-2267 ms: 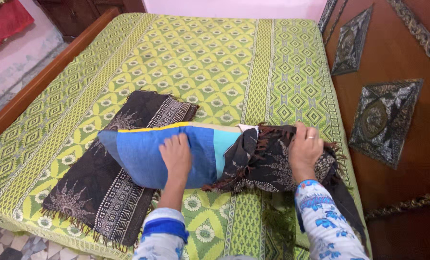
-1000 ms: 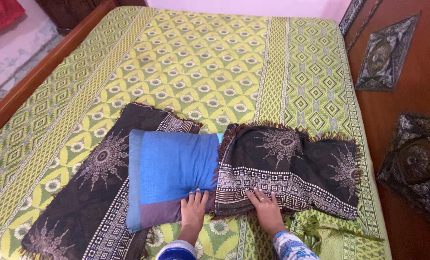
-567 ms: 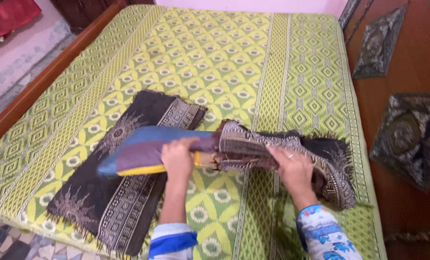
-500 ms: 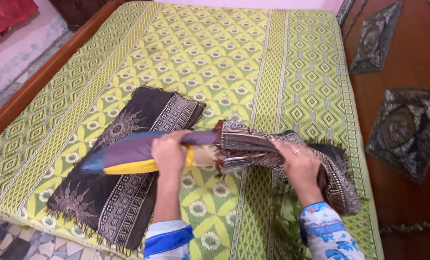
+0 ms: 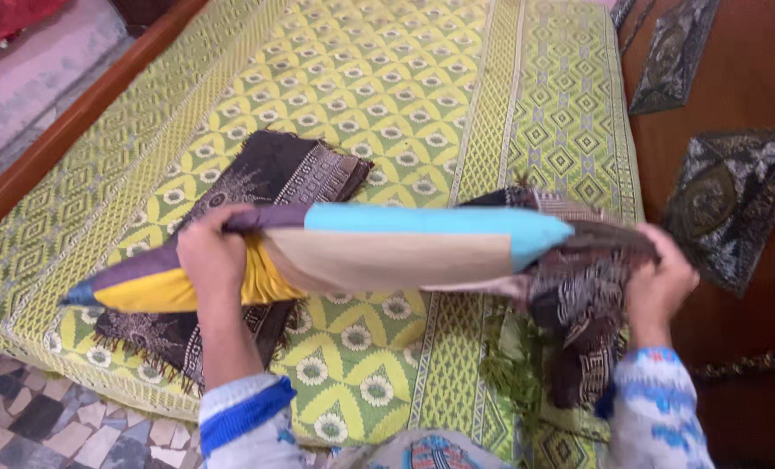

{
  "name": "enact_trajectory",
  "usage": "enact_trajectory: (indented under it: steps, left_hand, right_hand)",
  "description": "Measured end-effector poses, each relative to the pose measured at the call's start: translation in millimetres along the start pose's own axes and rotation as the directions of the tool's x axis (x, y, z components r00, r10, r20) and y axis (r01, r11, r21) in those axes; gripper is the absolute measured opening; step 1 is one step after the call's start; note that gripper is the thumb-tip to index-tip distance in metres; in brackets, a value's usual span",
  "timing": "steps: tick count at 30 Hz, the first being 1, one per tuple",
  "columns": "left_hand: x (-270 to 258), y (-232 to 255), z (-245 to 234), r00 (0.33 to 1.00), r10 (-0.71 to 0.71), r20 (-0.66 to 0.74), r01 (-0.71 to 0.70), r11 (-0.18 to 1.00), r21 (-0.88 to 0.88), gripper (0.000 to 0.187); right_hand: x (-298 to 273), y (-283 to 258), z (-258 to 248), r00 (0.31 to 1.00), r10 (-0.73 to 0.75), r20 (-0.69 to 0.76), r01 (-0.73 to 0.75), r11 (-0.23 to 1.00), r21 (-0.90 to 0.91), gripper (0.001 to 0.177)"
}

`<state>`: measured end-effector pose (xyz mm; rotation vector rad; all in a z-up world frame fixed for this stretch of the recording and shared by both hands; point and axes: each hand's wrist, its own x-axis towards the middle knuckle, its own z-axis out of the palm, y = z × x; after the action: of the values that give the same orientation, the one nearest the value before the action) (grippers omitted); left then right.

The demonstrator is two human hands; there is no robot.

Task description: The person puts a decorative cover onto a pillow by hand, zips the cover closed, and places the pillow on a bed.

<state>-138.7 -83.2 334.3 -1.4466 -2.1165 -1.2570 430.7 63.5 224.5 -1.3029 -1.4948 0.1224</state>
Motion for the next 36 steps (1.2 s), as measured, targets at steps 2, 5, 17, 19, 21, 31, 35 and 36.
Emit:
enact_trajectory:
  steps: [2, 5, 17, 19, 21, 31, 35, 36]
  left_hand:
    - [10.1, 11.7, 13.5, 0.999, -0.002, -0.047, -0.001, 0.998, -0.063, 0.048]
    - [12.6, 33.1, 27.1, 0.978, 0.118, -0.172, -0.146, 0.977, -0.157, 0.041]
    - [-74.9, -126.6, 116.8, 0.938, -0.279, -0.208, 0.314, 0.936, 0.159, 0.018]
    - [-116.9, -152.0, 147.9, 0.902, -0.415, 0.118, 0.365, 0.879, 0.307, 0.01]
    - [-157.3, -144.6, 174.1, 0.845, -0.434, 0.314, 0.425, 0.9, 0.099, 0.025]
    - [-217.0, 95.3, 175.7, 0.584, 0.343, 0.736, 0.277, 0.768, -0.578, 0.127]
    - [-220.3, 168.5, 203.5, 0.717, 0.479, 0.506, 0.034, 0.701, -0.712, 0.088]
    - [-212.5, 178.6, 210.6, 0.621, 0.376, 0.688, 0.359, 0.643, -0.676, 0.081]
  right_hand:
    - [24.4, -5.0, 13.7, 0.996, -0.016, -0.09, 0.026, 0.993, 0.115, 0.025]
    - [54.8, -22.5, 34.9, 0.981, 0.009, -0.192, 0.056, 0.941, 0.333, 0.018]
    - [-121.5, -32.8, 72.2, 0.949, -0.091, 0.303, 0.062, 0.993, 0.105, 0.053]
    - [-156.1, -42.4, 74.6, 0.792, 0.035, 0.609, -0.03, 0.999, -0.019, 0.048]
    - [-175.1, -53.5, 79.7, 0.797, 0.044, 0.603, -0.078, 0.996, 0.031, 0.043]
    - [-86.7, -149.0, 76.9, 0.91, -0.239, 0.338, 0.258, 0.966, -0.012, 0.015]
    - [-51.0, -186.5, 33.5, 0.923, -0.365, 0.124, 0.359, 0.931, 0.07, 0.019]
    - [-43.8, -187.1, 25.0, 0.936, -0.342, 0.08, 0.337, 0.939, 0.065, 0.021]
